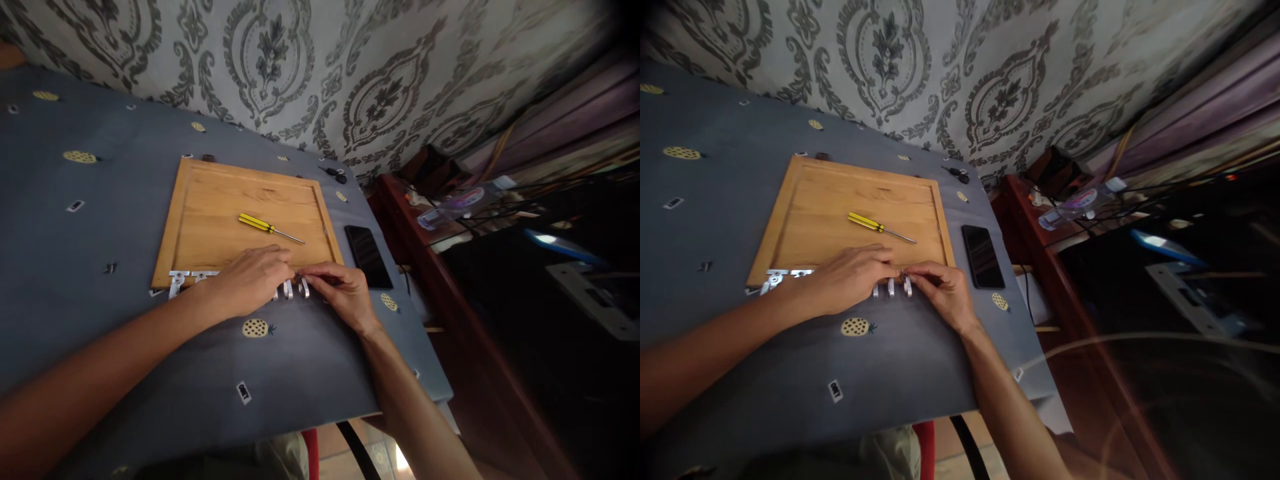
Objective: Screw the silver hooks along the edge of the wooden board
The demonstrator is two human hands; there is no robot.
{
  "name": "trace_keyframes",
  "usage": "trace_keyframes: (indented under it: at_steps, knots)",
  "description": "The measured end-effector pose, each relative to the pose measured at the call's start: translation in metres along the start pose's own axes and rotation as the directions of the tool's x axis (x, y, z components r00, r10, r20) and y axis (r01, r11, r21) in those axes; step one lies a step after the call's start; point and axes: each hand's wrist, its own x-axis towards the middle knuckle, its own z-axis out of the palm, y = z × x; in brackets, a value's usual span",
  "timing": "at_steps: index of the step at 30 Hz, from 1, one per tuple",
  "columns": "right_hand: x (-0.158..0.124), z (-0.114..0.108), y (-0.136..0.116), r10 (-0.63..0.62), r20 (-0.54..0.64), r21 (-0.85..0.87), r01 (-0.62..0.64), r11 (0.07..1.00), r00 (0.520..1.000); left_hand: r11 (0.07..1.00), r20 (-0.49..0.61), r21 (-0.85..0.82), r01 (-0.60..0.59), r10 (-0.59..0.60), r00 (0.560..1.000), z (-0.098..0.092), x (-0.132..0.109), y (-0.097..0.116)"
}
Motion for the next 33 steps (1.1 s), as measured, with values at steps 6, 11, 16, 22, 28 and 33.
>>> trace_keyframes:
  at_steps: [6, 11, 16, 22, 28, 33]
  knots:
    - [0.0001, 0.0, 0.0015, 0.0, -0.023, 0.005, 0.0, 1.0, 1.0, 1.0, 0.006, -0.025, 0.0, 0.001, 1.0, -0.0012, 0.0006, 0.0005]
    - [0.0006, 0.0018, 0.0003, -0.021, -0.04, -0.002, 0.021, 1.0, 0.999, 0.999, 0.004, -0.032, -0.004, 0.004, 1.0, -0.0018, 0.0004, 0.0007]
    - [0.0009, 0.0019, 0.0004, -0.004, -0.083, 0.047, 0.008, 0.999, 0.997, 0.999, -0.011, -0.037, -0.005, 0.005, 1.0, -0.0013, 0.0003, 0.0006]
    - [0.0023, -0.0007, -0.0018, 0.052, -0.001, 0.107, -0.051, 0.993, 0.999, 0.999, 0.017, -0.037, 0.015, -0.014, 1.0, -0.0037, 0.0009, 0.0024]
    - [0.004, -0.0018, -0.0045, 0.087, 0.059, 0.152, -0.095, 0.984, 0.994, 0.999, 0.025, -0.039, 0.025, -0.024, 0.999, -0.0039, 0.0001, 0.0026]
    - [0.0047, -0.0022, -0.0031, 0.112, 0.079, 0.153, -0.123, 0.98, 0.991, 0.999, -0.006, -0.034, -0.002, 0.001, 1.0, -0.0012, 0.0, 0.0015]
